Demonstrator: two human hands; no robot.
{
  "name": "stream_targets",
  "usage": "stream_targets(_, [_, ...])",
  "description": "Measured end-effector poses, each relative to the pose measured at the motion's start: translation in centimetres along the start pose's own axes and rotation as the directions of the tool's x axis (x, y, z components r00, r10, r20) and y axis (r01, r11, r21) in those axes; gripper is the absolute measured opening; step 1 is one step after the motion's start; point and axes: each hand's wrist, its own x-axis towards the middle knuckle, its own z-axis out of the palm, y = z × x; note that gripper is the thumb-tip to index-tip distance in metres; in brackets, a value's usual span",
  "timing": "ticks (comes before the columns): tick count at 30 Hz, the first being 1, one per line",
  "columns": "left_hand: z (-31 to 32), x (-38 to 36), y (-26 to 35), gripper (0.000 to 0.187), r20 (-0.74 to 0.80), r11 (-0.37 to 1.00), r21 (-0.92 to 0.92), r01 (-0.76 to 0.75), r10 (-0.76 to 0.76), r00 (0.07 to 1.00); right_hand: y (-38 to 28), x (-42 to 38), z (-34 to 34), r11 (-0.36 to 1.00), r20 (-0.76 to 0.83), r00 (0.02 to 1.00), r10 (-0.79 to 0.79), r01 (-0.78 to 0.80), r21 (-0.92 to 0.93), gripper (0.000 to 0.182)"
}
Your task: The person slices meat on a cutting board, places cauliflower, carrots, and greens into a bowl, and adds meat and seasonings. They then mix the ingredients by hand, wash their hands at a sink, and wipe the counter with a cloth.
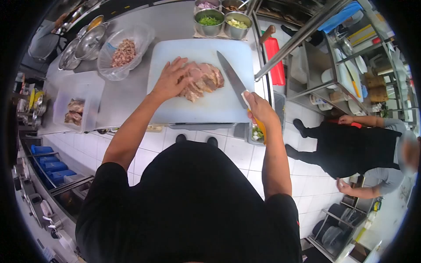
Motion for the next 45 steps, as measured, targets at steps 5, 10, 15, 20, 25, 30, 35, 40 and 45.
stream_targets(5, [1.1, 3.9, 5.1, 0.036, -0.054, 0.974, -0.125, -0.189, 0.184, 0.982, -1.2, 0.3, -1.6, 0.998, 0.012, 0.999, 0.045, -0.045, 0.04, 0.072])
stream_targets(10, [4.1, 8.1, 11.0, 0.033, 0.268, 0.968, -0.104, -0.228, 0.248, 0.931, -1.8, 0.4, -0.7, 0.872, -0.061, 0.981, -0.185, 0.135, -0.471, 0.054])
stream_targets(15, [5.9, 8.1, 11.4, 0.036, 0.301, 0.976, -0.128, -0.179, 0.21, 0.93, 1.1, 0.6, 0.0, 0.774, -0.184, 0.94, -0.289, 0.116, -0.623, 0.044])
stream_targets(20, [5.7, 8.1, 11.7, 0.038, 0.392, 0.98, -0.102, -0.17, 0.197, 0.899, 0.4, -0.5, -1.1, 0.752, -0.127, 0.978, -0.165, 0.041, -0.658, 0.049])
stream_targets(25, [5.5, 7.7, 11.6, 0.039, 0.367, 0.978, -0.127, -0.166, 0.202, 0.908, -0.3, -1.3, -0.3, 0.698, -0.155, 0.909, -0.387, 0.179, -0.693, 0.052])
stream_targets(30, [5.7, 7.7, 11.7, 0.039, 0.334, 0.978, -0.132, -0.163, 0.199, 0.921, -0.1, 0.4, 1.1, 0.637, -0.143, 0.924, -0.356, 0.128, -0.76, 0.043])
stream_targets(35, [5.8, 7.5, 11.7, 0.039, 0.341, 0.975, -0.129, -0.182, 0.215, 0.915, 0.4, 0.3, -0.7, 0.603, -0.052, 0.965, -0.256, 0.117, -0.789, 0.037])
stream_targets(40, [6.0, 7.2, 11.6, 0.038, 0.313, 0.975, -0.136, -0.173, 0.208, 0.927, -0.2, -1.1, 0.6, 0.631, -0.13, 0.87, -0.476, 0.234, -0.74, 0.035])
stream_targets(45, [5.8, 7.4, 11.9, 0.04, 0.337, 0.979, -0.116, -0.167, 0.197, 0.921, -0.3, 0.2, 1.8, 0.645, -0.206, 0.927, -0.313, 0.048, -0.763, 0.032])
